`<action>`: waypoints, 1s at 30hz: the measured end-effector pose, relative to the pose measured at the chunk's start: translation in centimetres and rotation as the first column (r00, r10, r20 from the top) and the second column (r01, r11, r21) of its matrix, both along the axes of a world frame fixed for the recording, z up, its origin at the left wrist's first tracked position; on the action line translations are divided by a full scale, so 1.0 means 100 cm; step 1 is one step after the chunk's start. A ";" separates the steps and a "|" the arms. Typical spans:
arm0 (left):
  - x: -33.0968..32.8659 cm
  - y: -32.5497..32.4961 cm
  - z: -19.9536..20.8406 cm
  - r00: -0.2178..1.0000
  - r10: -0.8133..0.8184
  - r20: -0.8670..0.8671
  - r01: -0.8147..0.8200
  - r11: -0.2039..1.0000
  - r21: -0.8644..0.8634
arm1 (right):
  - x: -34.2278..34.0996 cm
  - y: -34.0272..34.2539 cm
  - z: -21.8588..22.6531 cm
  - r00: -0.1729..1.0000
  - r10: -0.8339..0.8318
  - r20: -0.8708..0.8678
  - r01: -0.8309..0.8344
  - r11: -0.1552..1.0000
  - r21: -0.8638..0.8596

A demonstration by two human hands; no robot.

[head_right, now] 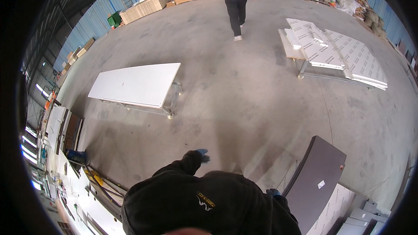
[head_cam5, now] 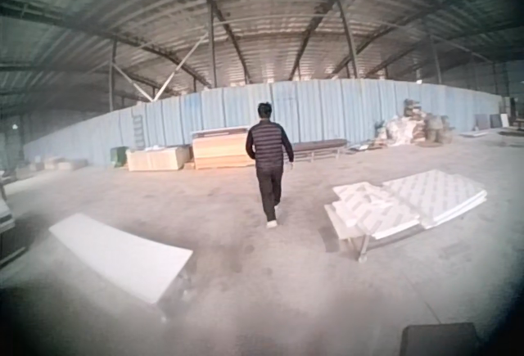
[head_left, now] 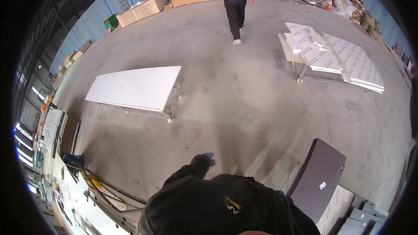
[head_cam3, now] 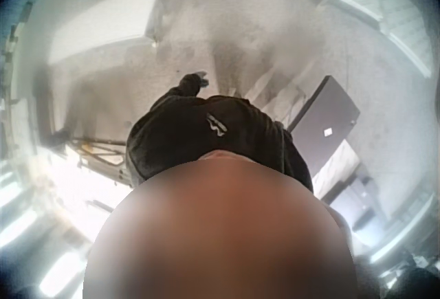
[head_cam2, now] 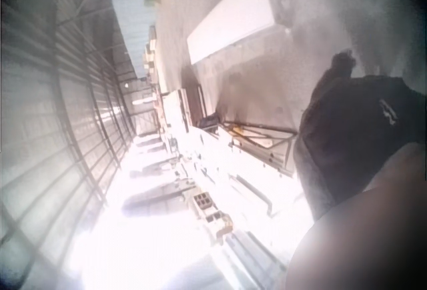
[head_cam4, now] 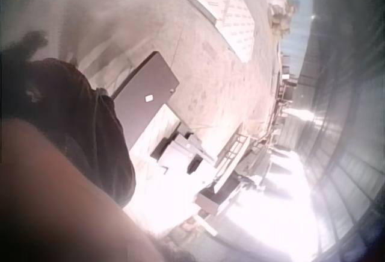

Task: The person opens a large metal can and pours its contents into a plastic bottle. They then place the bottle on the floor, close the can, and walk to a workbench to place the bottle and a cloth on the surface.

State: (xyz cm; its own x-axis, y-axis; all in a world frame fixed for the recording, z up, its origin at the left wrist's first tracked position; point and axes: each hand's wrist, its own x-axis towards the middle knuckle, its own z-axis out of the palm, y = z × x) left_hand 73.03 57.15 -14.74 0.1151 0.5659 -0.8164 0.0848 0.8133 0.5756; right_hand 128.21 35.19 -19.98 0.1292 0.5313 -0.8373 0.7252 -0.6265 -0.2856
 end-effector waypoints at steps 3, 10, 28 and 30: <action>-0.048 -0.046 -0.014 0.935 -0.270 -0.230 0.326 0.910 0.258 | -0.005 0.016 0.021 0.999 0.013 -0.032 -0.013 1.000 -0.001; -0.012 -0.015 -0.006 0.954 0.290 -0.070 -0.297 0.942 -0.152 | -0.009 0.037 0.033 0.996 0.010 -0.092 -0.005 0.999 0.053; 0.089 0.019 0.018 0.981 -0.047 -0.188 0.015 0.986 -0.164 | 0.006 0.004 0.042 0.982 -0.161 -0.097 0.158 0.987 -0.043; 0.080 0.013 0.019 0.971 0.026 -0.238 -0.082 0.970 -0.228 | 0.007 0.001 0.033 0.982 -0.170 -0.078 0.169 0.986 -0.012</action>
